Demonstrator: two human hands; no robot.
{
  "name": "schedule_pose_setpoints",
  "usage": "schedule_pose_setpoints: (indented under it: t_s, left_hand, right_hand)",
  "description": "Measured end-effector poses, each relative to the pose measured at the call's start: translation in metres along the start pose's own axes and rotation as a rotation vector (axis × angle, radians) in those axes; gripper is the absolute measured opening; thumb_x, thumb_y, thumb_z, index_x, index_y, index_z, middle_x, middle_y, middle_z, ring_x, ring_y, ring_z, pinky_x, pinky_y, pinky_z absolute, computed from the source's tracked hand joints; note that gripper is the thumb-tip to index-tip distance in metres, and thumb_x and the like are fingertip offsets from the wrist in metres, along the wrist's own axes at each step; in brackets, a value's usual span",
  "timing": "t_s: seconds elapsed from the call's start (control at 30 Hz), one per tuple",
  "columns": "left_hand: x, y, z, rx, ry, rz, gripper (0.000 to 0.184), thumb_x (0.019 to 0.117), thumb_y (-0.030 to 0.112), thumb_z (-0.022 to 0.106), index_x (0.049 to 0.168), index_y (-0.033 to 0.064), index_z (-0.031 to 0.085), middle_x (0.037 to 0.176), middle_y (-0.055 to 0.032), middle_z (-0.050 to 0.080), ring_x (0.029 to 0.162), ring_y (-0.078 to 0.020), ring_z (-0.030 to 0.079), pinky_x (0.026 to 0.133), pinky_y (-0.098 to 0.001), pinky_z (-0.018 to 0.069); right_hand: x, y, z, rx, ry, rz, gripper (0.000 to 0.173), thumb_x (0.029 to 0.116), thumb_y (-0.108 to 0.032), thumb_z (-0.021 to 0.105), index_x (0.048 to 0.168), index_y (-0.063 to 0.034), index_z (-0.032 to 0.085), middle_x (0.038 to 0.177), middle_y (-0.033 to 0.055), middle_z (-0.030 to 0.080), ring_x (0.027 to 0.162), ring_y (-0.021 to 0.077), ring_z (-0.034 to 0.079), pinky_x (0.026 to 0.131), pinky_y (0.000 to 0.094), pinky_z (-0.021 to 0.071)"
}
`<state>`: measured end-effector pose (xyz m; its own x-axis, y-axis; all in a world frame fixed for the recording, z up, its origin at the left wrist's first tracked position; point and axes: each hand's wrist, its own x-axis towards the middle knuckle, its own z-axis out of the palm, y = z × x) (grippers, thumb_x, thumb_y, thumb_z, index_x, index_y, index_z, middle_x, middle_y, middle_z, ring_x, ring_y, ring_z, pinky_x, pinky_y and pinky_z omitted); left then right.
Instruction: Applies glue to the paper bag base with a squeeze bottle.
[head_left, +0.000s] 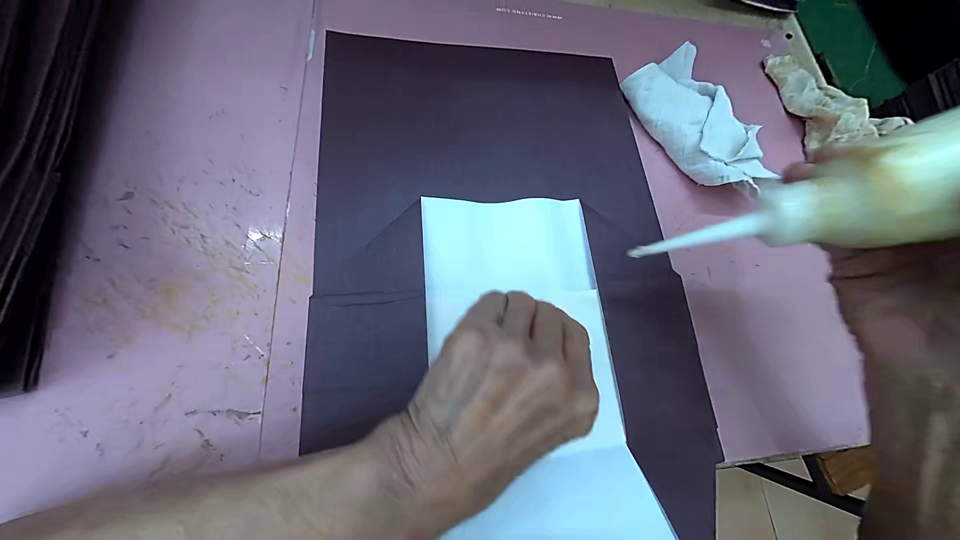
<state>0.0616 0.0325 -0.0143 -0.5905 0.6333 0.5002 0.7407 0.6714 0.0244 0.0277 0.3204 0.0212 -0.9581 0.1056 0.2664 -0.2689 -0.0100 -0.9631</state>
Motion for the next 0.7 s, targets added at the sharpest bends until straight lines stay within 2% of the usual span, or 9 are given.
schedule_pose_setpoints:
  t_s: [0.1,0.17,0.23,0.3,0.33,0.37,0.47,0.6,0.7]
  left_hand:
    - [-0.003,0.019,0.006,0.158,-0.013,-0.037,0.027,0.093,-0.007,0.047,0.103,-0.009,0.072,0.061,-0.0117,0.058,0.053,-0.0246,0.058,0.048,-0.0329,0.0408]
    - [-0.003,0.025,0.007,0.225,-0.087,-0.022,0.035,0.095,-0.007,0.044,0.118,-0.0065,0.071,0.066,-0.0141,0.063,0.056,-0.0266,0.062,0.049,-0.0336,0.0427]
    - [-0.002,0.028,0.008,0.253,-0.154,-0.001,0.042,0.0969,-0.007,0.041,0.13,-0.0018,0.067,0.076,-0.0172,0.067,0.063,-0.029,0.064,0.053,-0.035,0.044]
    - [-0.003,0.032,0.01,0.271,-0.182,0.012,0.044,0.0978,-0.007,0.04,0.132,0.0007,0.067,0.083,-0.019,0.069,0.066,-0.0301,0.066,0.055,-0.0359,0.0458]
    - [-0.004,0.034,0.011,0.284,-0.19,0.011,0.044,0.0984,-0.008,0.039,0.132,0.0009,0.066,0.085,-0.0193,0.07,0.068,-0.0305,0.066,0.056,-0.0366,0.0466]
    - [-0.004,0.035,0.011,0.296,-0.196,0.01,0.045,0.0986,-0.008,0.038,0.133,0.0008,0.066,0.086,-0.0191,0.069,0.068,-0.0305,0.065,0.057,-0.0368,0.0459]
    - [-0.005,0.036,0.012,0.319,-0.214,0.024,0.048,0.0979,-0.009,0.038,0.138,0.0015,0.062,0.087,-0.0186,0.068,0.069,-0.0302,0.064,0.057,-0.0363,0.0455]
    - [-0.007,0.037,0.013,0.328,-0.231,0.027,0.049,0.0986,-0.01,0.037,0.14,0.0025,0.06,0.087,-0.0174,0.067,0.071,-0.0309,0.063,0.059,-0.0367,0.045]
    - [-0.006,0.036,0.013,0.315,-0.233,0.023,0.049,0.0994,-0.009,0.037,0.14,0.0029,0.06,0.087,-0.018,0.067,0.072,-0.0322,0.064,0.061,-0.0376,0.0462]
  right_hand:
    - [0.003,0.008,0.054,-0.03,0.049,0.026,0.047,0.0825,-0.014,0.081,0.121,-0.0165,0.054,0.107,0.0019,0.073,0.092,0.0194,0.075,0.077,0.0339,0.0658]
    - [0.011,0.011,0.07,-0.049,0.024,0.038,0.047,0.0808,-0.008,0.08,0.119,-0.0173,0.055,0.103,-0.0013,0.074,0.088,0.0152,0.076,0.073,0.0299,0.0659]
    - [0.02,0.014,0.075,-0.092,0.028,0.007,0.047,0.0789,-0.009,0.081,0.117,-0.0176,0.056,0.099,-0.0048,0.074,0.085,0.0114,0.075,0.071,0.0273,0.0656]
    - [0.032,0.018,0.077,-0.156,0.057,-0.019,0.055,0.0732,-0.014,0.083,0.117,-0.017,0.051,0.096,-0.007,0.073,0.082,0.0093,0.074,0.067,0.0257,0.0653]
    - [0.034,0.018,0.08,-0.172,0.035,-0.02,0.054,0.0734,-0.015,0.084,0.116,-0.0174,0.052,0.096,-0.008,0.072,0.082,0.0081,0.074,0.067,0.0246,0.0649]
    - [0.034,0.017,0.085,-0.174,-0.004,-0.011,0.05,0.0754,-0.013,0.084,0.114,-0.018,0.053,0.096,-0.0085,0.072,0.083,0.0075,0.074,0.069,0.0244,0.0648]
    - [0.042,0.022,0.117,-0.147,-0.019,0.012,0.039,0.0711,-0.006,0.08,0.101,-0.0174,0.058,0.084,-0.0079,0.074,0.072,0.0076,0.074,0.061,0.0257,0.0648]
    - [0.056,0.033,0.149,-0.049,-0.042,0.118,0.034,0.0768,-0.006,0.081,0.102,-0.0093,0.059,0.084,0.0011,0.075,0.072,0.0155,0.076,0.063,0.0319,0.0668]
    - [0.059,0.034,0.155,-0.055,-0.028,0.132,0.036,0.0765,-0.006,0.082,0.103,-0.009,0.058,0.085,0.001,0.074,0.073,0.0153,0.076,0.063,0.0318,0.0671]
